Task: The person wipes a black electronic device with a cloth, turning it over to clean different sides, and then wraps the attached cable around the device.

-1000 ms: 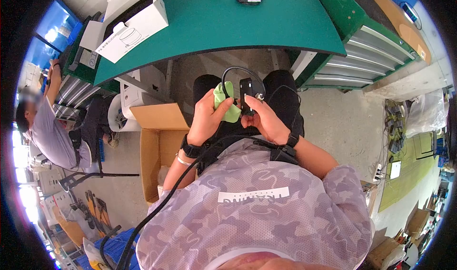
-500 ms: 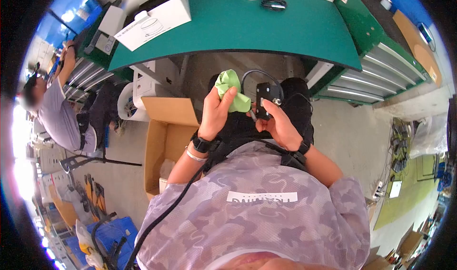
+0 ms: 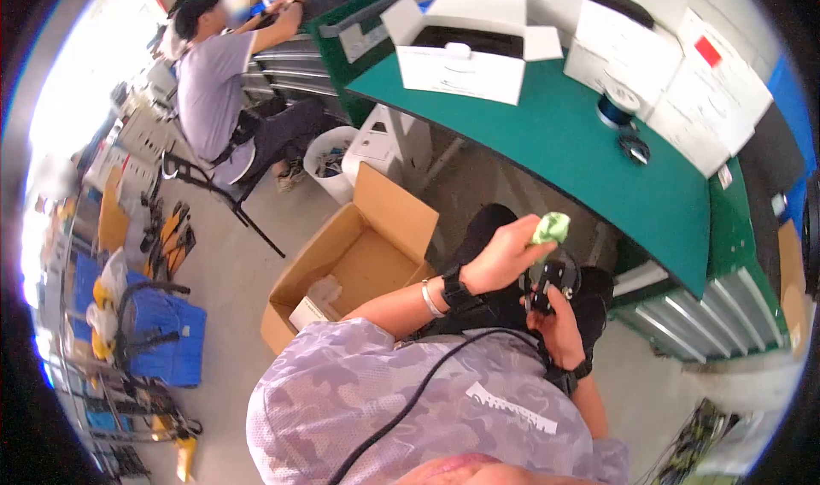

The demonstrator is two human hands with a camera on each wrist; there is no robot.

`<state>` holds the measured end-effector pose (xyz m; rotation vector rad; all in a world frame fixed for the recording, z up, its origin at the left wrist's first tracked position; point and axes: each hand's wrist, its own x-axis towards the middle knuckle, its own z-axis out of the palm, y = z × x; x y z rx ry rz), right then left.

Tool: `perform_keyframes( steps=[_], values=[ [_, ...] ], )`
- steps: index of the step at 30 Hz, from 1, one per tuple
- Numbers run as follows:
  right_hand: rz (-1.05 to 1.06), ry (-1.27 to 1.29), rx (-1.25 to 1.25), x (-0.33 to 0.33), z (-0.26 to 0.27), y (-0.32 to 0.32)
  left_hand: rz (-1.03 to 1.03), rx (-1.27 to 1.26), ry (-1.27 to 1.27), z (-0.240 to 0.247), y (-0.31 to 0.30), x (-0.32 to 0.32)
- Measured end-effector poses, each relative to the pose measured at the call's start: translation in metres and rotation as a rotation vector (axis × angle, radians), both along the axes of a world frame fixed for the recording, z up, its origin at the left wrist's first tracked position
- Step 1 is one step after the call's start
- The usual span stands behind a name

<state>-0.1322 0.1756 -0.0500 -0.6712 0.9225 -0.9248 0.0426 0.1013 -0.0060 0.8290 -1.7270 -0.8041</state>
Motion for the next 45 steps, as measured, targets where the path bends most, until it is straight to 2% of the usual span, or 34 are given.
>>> perform_keyframes(
  steps=[3,7,8,10,12,13,14,16,17,18,19,20,21,22,24,26,28,31,32,34,35,36,38,39,40,41,42,43,44,45],
  values=[
    [-0.008,0.068,0.026,0.002,-0.003,0.0,-0.08,-0.169,-0.089,0.01,-0.001,0.008],
    [-0.01,0.173,0.017,0.0,0.003,-0.004,-0.171,-0.225,-0.221,0.021,-0.004,0.019],
    [-0.006,0.182,0.017,-0.001,0.006,-0.003,-0.206,-0.323,-0.279,0.023,-0.004,0.019],
    [-0.008,0.342,-0.111,-0.002,0.015,-0.005,-0.236,-0.422,-0.327,0.03,-0.001,0.019],
    [0.1,0.479,-0.24,-0.013,0.014,-0.016,-0.544,-0.326,-0.324,0.038,0.006,0.021],
    [0.063,0.601,-0.405,-0.021,0.004,-0.021,-0.634,-0.324,-0.351,0.045,0.009,0.021],
    [0.024,0.722,-0.569,-0.029,-0.004,-0.023,-0.645,-0.327,-0.343,0.047,0.01,0.022],
    [-0.034,0.958,-0.59,-0.033,0.008,-0.028,-0.594,-0.357,-0.213,0.049,0.007,0.021],
    [-0.068,0.999,-0.686,-0.031,0.023,-0.028,-0.484,-0.413,-0.211,0.05,0.004,0.019],
    [-0.101,1.038,-0.785,-0.024,0.045,-0.027,-0.353,-0.359,-0.174,0.052,0.001,0.019],
    [-0.092,1.064,-0.738,-0.023,0.056,-0.028,-0.302,-0.388,-0.156,0.059,0.0,0.016],
    [-0.103,1.07,-0.789,-0.024,0.055,-0.032,-0.255,-0.414,-0.136,0.064,-0.002,0.01],
    [-0.055,1.07,-0.854,-0.026,0.053,-0.037,-0.264,-0.561,-0.178,0.061,-0.009,0.001],
    [-0.009,1.072,-0.914,-0.029,0.055,-0.042,-0.31,-0.577,-0.233,0.062,-0.014,-0.006],
    [-0.038,1.263,-1.029,-0.028,0.074,-0.043,-0.335,-0.501,-0.221,0.043,-0.041,-0.022],
    [-0.063,1.329,-0.931,-0.037,0.084,-0.048,-0.161,-0.319,-0.166,0.03,-0.053,-0.027],
    [-0.058,1.318,-0.929,-0.049,0.092,-0.058,-0.206,-0.12,-0.284,0.036,-0.064,-0.025],
    [-0.017,1.397,-0.964,-0.065,0.106,-0.082,-0.389,0.313,-0.531,0.043,-0.091,-0.037],
    [-0.029,1.406,-0.991,-0.069,0.11,-0.091,-0.556,0.409,-0.287,0.042,-0.102,-0.04],
    [-0.027,1.439,-1.016,-0.077,0.115,-0.114,-0.642,0.537,-0.076,0.051,-0.116,-0.053],
    [-0.035,1.459,-1.016,-0.08,0.118,-0.124,-0.654,0.59,-0.031,0.051,-0.127,-0.059],
    [-0.049,1.469,-1.009,-0.084,0.12,-0.135,-0.579,0.519,-0.176,0.055,-0.141,-0.065],
    [-0.052,1.48,-1.017,-0.093,0.125,-0.155,-0.565,0.465,-0.238,0.063,-0.162,-0.075],
    [-0.057,1.49,-1.02,-0.099,0.125,-0.166,-0.577,0.455,-0.241,0.068,-0.17,-0.081],
    [-0.071,1.5,-1.02,-0.108,0.127,-0.181,-0.609,0.541,-0.099,0.073,-0.177,-0.087],
    [-0.075,1.274,-1.065,-0.118,0.128,-0.197,-0.638,0.628,0.044,0.077,-0.186,-0.092],
    [-0.076,1.046,-1.105,-0.127,0.131,-0.208,-0.648,0.616,0.042,0.077,-0.198,-0.097],
    [-0.05,0.885,-0.855,-0.133,0.144,-0.209,-0.652,0.687,0.216,0.073,-0.215,-0.101],
    [-0.089,0.839,-0.803,-0.143,0.143,-0.219,-0.652,0.754,0.392,0.067,-0.232,-0.106],
    [-0.079,0.741,-0.726,-0.15,0.145,-0.228,-0.698,0.746,0.403,0.062,-0.249,-0.108]
  ],
)
